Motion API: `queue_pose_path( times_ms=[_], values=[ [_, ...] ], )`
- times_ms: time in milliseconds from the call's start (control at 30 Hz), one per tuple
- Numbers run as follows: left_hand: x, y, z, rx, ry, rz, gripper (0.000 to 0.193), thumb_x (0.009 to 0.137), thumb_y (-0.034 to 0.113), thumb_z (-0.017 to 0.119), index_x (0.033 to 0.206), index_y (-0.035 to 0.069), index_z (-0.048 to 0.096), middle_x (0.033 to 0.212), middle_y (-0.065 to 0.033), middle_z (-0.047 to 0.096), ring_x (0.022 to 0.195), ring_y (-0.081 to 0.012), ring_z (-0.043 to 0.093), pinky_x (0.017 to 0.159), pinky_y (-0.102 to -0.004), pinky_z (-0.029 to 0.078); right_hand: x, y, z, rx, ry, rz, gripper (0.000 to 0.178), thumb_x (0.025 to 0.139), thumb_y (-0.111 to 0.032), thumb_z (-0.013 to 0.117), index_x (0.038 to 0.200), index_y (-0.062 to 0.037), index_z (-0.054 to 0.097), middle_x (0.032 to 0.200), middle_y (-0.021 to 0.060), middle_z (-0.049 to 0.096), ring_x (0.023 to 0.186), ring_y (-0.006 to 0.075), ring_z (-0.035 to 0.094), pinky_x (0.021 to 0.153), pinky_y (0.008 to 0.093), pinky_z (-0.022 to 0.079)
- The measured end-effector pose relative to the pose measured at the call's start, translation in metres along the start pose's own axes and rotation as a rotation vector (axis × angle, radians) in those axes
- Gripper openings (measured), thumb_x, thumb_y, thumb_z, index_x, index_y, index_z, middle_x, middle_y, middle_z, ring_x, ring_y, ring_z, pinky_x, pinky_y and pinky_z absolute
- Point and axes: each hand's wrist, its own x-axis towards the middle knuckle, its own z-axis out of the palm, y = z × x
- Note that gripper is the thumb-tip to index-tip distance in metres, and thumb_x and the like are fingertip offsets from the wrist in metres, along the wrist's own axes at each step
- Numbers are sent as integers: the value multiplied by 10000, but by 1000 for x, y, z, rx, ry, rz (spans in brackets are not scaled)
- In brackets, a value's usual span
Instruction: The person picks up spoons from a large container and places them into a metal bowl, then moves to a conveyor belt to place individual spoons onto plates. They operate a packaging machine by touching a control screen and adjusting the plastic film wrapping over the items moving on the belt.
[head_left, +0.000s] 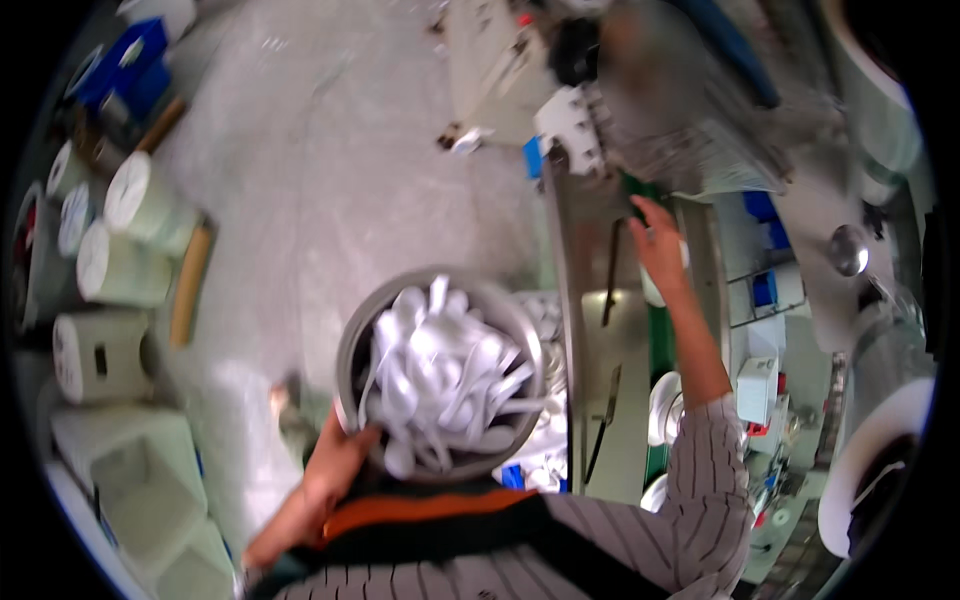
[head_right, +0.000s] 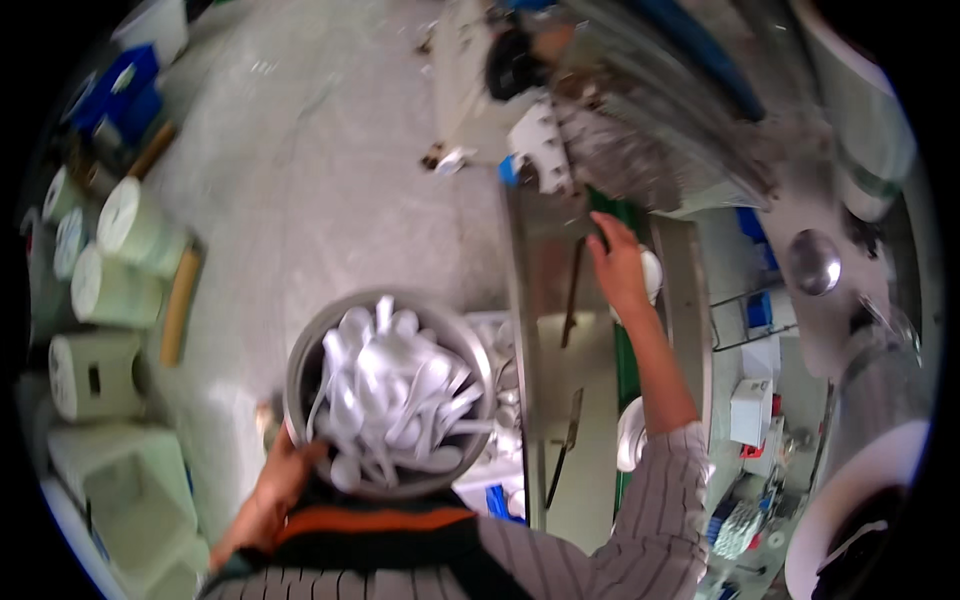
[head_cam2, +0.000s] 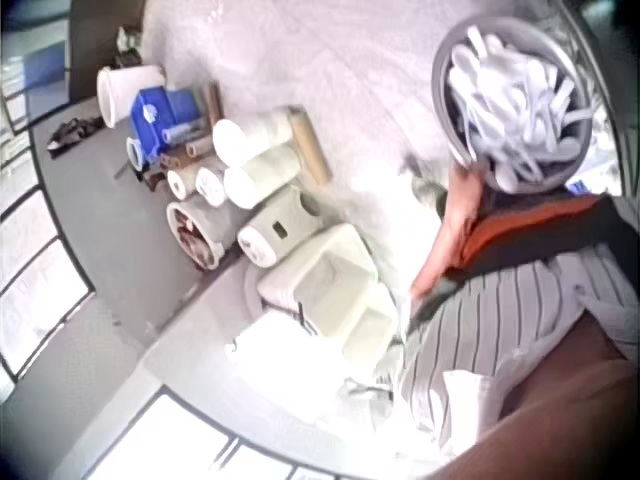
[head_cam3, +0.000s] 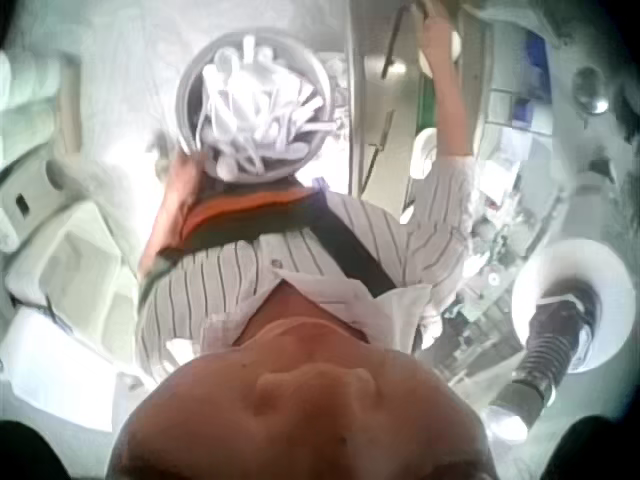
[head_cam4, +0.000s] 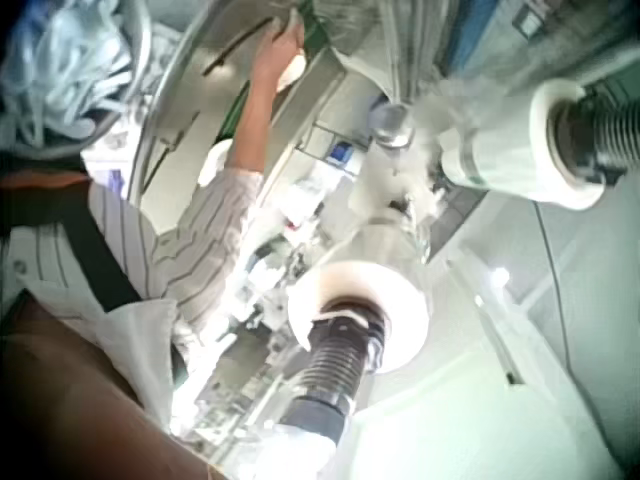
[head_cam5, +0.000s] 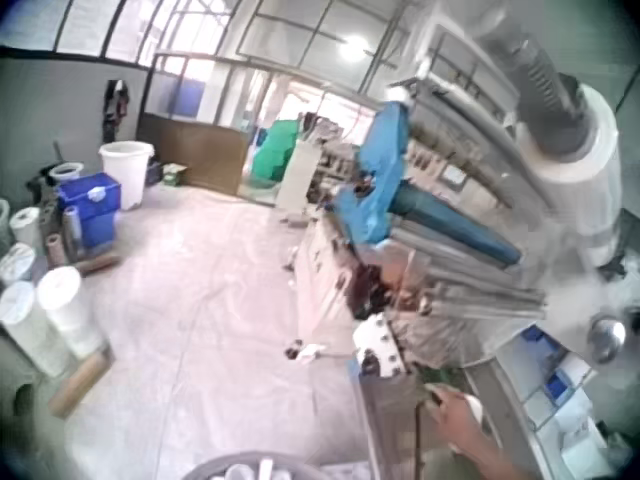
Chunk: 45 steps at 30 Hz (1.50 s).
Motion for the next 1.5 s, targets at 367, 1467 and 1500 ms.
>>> queue_pose_path(
  times_ms=[367,1467,1500],
  values=[
    [6,63,4,179,-303,181,721,686,-85,442,1365,31,227,1250,-109,419,1161,-196,388,974,-264,293,-66,-202,21,-122,-389,25,216,735,-214,645,891,-75,592,798,89,623,713,253,605,619,353,477],
    [69,131,20,713,-799,170,615,707,-8,506,1285,-12,296,1125,-108,485,1016,-194,481,880,-283,385,-99,-194,-36,-162,150,27,269,683,-127,600,947,-78,608,889,52,593,831,202,581,628,282,506],
    [67,133,27,716,-794,116,613,704,-5,502,1282,-12,300,1126,-109,487,1015,-199,486,883,-285,384,-110,-196,-37,-239,52,44,257,680,-158,615,927,-88,606,891,40,583,850,200,567,625,292,502]
  ],
)
